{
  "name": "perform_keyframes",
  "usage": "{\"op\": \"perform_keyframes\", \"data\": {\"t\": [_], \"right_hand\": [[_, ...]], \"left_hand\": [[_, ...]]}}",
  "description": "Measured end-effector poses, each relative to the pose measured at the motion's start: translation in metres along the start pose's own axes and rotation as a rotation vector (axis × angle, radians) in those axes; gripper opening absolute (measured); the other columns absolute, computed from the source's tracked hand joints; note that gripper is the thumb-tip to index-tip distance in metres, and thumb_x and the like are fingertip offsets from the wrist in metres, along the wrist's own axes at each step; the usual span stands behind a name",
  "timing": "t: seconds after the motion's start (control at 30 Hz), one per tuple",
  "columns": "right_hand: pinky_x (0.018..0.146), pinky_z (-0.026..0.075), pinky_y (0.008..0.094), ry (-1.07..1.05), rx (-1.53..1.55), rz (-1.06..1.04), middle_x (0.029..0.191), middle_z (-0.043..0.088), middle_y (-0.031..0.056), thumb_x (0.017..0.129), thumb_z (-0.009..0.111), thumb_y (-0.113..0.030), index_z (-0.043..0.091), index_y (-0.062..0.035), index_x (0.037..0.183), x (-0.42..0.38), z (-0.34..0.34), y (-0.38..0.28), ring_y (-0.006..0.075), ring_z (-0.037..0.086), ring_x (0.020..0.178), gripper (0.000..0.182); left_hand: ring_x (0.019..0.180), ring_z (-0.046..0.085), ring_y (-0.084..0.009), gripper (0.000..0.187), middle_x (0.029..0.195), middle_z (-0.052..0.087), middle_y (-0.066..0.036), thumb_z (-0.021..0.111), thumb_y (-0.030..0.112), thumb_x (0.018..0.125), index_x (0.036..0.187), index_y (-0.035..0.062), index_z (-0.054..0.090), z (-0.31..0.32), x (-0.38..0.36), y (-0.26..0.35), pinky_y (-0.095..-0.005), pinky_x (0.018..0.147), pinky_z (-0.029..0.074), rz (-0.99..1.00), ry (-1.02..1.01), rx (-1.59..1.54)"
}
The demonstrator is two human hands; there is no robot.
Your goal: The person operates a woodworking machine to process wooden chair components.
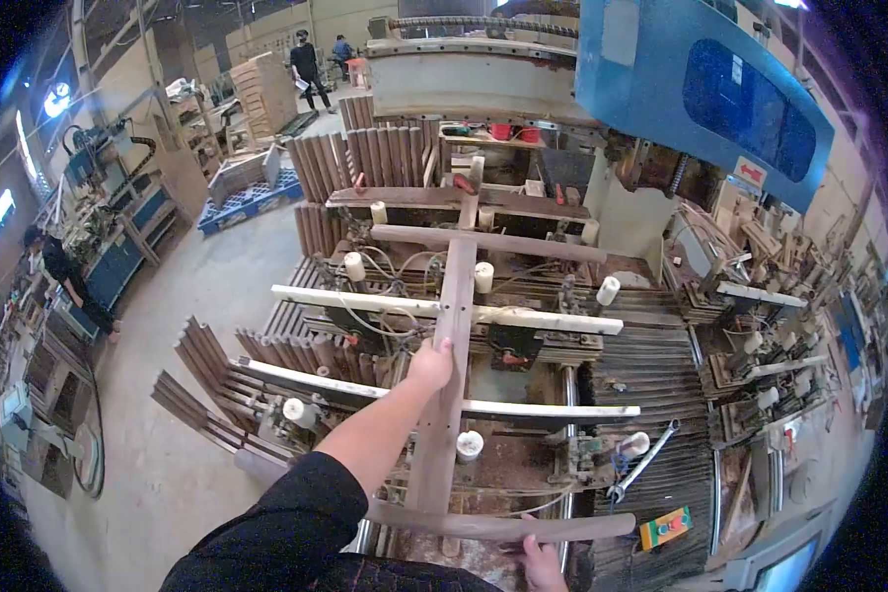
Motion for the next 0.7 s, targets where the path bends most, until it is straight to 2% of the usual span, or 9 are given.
{"op": "perform_keyframes", "data": {"t": [0.07, 0.2, 0.27, 0.33, 0.4, 0.47, 0.53, 0.57, 0.7], "right_hand": [[0.09, 0.053, 0.0446, -0.02, -0.254, -0.071, 0.127, 0.061, 0.0162, 0.102, 0.048, -0.047, 0.046, -0.0016, 0.14, 0.005, -0.01, -0.005, 0.03, 0.064, 0.109, 0.059], [0.095, 0.051, 0.0422, -0.015, -0.535, 0.386, 0.12, 0.067, 0.0165, 0.098, 0.051, -0.058, 0.057, 0.0, 0.132, 0.002, -0.005, -0.047, 0.0303, 0.064, 0.11, 0.067], [0.094, 0.051, 0.0367, -0.386, -1.243, 0.149, 0.111, 0.071, 0.012, 0.097, 0.059, -0.046, 0.066, 0.0001, 0.121, -0.006, 0.012, -0.08, 0.022, 0.066, 0.102, 0.052], [0.093, 0.051, 0.0326, -0.411, -0.936, 0.082, 0.109, 0.072, 0.0105, 0.097, 0.063, -0.031, 0.065, -0.0023, 0.123, -0.014, 0.022, -0.107, 0.017, 0.066, 0.103, 0.038], [0.088, 0.053, 0.031, -0.257, -0.602, -0.009, 0.108, 0.067, 0.007, 0.095, 0.066, -0.02, 0.065, -0.0041, 0.121, -0.013, 0.015, -0.122, 0.0141, 0.063, 0.101, 0.03], [0.083, 0.053, 0.0306, 0.138, -0.784, -0.333, 0.11, 0.065, 0.0064, 0.089, 0.071, -0.015, 0.061, -0.0021, 0.12, -0.006, 0.011, -0.146, 0.0137, 0.062, 0.096, 0.035], [0.098, 0.047, 0.0413, 0.57, -1.153, -0.574, 0.116, 0.061, 0.0155, 0.08, 0.072, -0.007, 0.06, -0.0047, 0.119, 0.005, -0.002, -0.161, 0.0332, 0.06, 0.11, 0.042], [0.104, 0.042, 0.0454, 0.651, -1.303, -0.716, 0.122, 0.058, 0.0189, 0.078, 0.073, -0.006, 0.057, -0.0061, 0.123, 0.013, -0.014, -0.166, 0.0397, 0.053, 0.119, 0.048], [0.106, 0.041, 0.0412, 0.757, -1.227, -0.665, 0.129, 0.054, 0.0189, 0.074, 0.074, -0.004, 0.052, -0.0036, 0.129, 0.038, -0.043, -0.167, 0.0365, 0.052, 0.122, 0.059]], "left_hand": [[0.126, 0.053, -0.0434, 0.063, 0.132, 0.056, -0.032, 0.044, 0.044, 0.101, 0.14, -0.0051, 0.04, 0.002, -0.003, 0.0, -0.0472, 0.108, 0.041, 0.028, 0.059, -0.016], [0.122, 0.056, -0.0434, 0.08, 0.129, 0.058, -0.031, 0.06, 0.056, 0.091, 0.139, -0.0044, 0.041, -0.009, -0.014, 0.009, -0.0457, 0.104, 0.045, 0.031, 0.013, -0.003], [0.122, 0.057, -0.0434, 0.083, 0.129, 0.058, -0.031, 0.062, 0.058, 0.089, 0.139, -0.005, 0.042, -0.009, -0.01, 0.009, -0.0455, 0.104, 0.045, 0.043, 0.01, 0.011], [0.121, 0.057, -0.0434, 0.086, 0.129, 0.058, -0.031, 0.064, 0.06, 0.086, 0.138, -0.0056, 0.042, -0.009, -0.012, 0.008, -0.0454, 0.103, 0.046, 0.042, -0.013, 0.035], [0.121, 0.057, -0.0436, 0.084, 0.127, 0.06, -0.031, 0.063, 0.06, 0.087, 0.136, -0.0062, 0.045, -0.008, -0.013, 0.013, -0.0459, 0.103, 0.046, 0.001, 0.047, 0.12], [0.121, 0.057, -0.0441, 0.083, 0.126, 0.06, -0.032, 0.062, 0.06, 0.088, 0.134, -0.0069, 0.047, -0.001, -0.005, 0.007, -0.0466, 0.103, 0.046, 0.011, 0.103, 0.176], [0.121, 0.057, -0.0445, 0.082, 0.126, 0.06, -0.032, 0.062, 0.06, 0.088, 0.133, -0.007, 0.048, -0.005, -0.005, 0.008, -0.0468, 0.104, 0.045, 0.052, 0.08, 0.174], [0.121, 0.057, -0.0448, 0.082, 0.125, 0.06, -0.032, 0.061, 0.06, 0.088, 0.133, -0.0073, 0.049, -0.005, -0.006, 0.008, -0.0467, 0.104, 0.045, 0.072, 0.086, 0.18], [0.12, 0.057, -0.0451, 0.078, 0.124, 0.061, -0.032, 0.061, 0.059, 0.089, 0.131, -0.0064, 0.051, -0.005, -0.003, 0.008, -0.0466, 0.103, 0.044, 0.11, 0.094, 0.175]]}}
Point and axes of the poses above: each hand's wrist, its own x-axis towards the middle knuckle, its own z-axis out of the palm, y = z × x, the point moved 1 cm from there along x, towards the middle knuckle
